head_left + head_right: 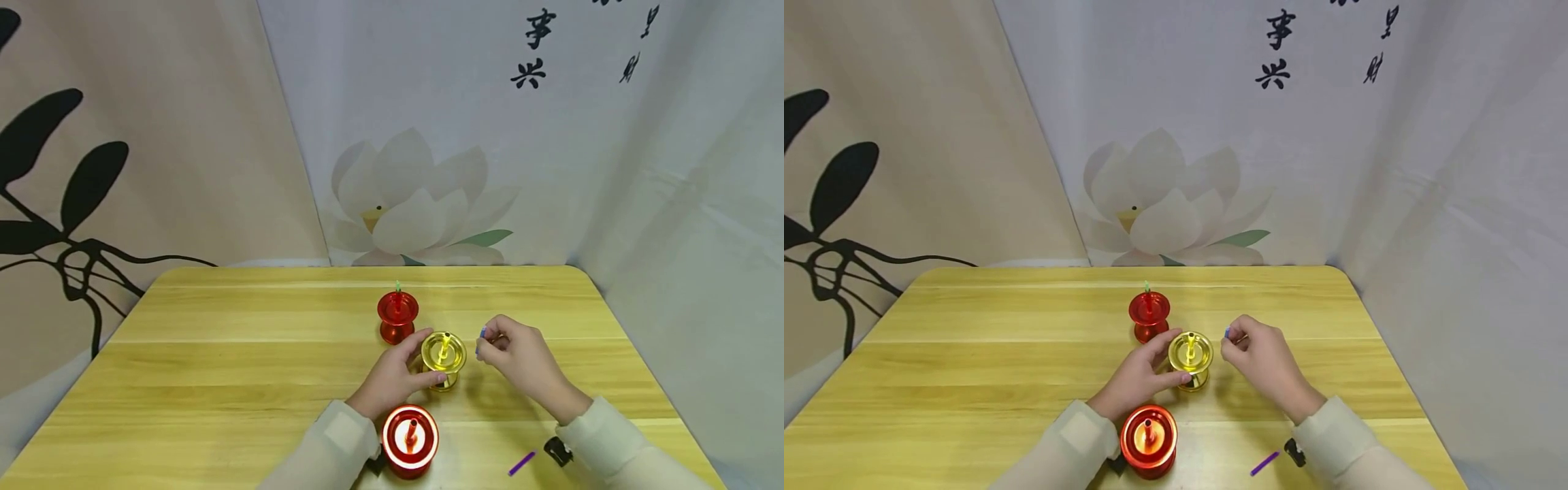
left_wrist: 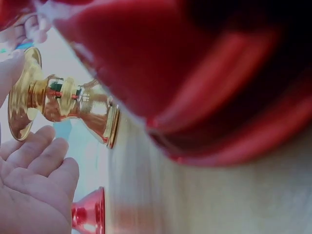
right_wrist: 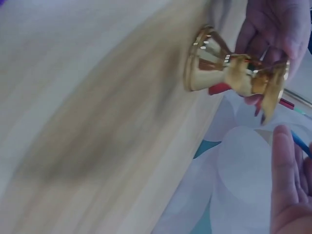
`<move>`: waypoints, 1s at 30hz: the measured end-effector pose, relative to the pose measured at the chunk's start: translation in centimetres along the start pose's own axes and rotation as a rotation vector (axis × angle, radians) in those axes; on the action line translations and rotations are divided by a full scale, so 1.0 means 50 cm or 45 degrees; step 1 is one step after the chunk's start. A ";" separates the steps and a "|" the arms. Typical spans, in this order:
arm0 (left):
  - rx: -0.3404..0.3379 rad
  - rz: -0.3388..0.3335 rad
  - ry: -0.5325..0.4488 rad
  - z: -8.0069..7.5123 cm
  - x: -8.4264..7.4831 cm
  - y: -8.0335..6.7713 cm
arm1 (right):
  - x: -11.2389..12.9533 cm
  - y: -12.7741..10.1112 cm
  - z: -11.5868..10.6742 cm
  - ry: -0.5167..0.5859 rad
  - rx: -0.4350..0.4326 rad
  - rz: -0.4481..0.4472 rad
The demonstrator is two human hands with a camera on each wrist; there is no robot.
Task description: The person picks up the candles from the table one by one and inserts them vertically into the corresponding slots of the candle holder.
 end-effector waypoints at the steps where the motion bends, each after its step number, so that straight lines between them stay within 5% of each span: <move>1: 0.000 0.000 0.000 0.000 -0.001 0.000 | 0.006 0.002 -0.001 0.007 -0.010 -0.022; 14: 0.006 0.002 0.031 -0.001 -0.003 0.000 | 0.066 0.027 0.002 0.052 -0.104 -0.219; 30: 0.008 -0.017 0.078 -0.004 0.002 0.001 | 0.093 0.041 0.008 0.021 -0.090 -0.218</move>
Point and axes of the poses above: each hand's wrist, its own y-axis towards the middle knuckle, its own z-axis out of the palm, x = y × z, the point moved 5 cm from there along y, towards the middle knuckle, and after that the axes turned 11 degrees about x, right-handed, at the moved point
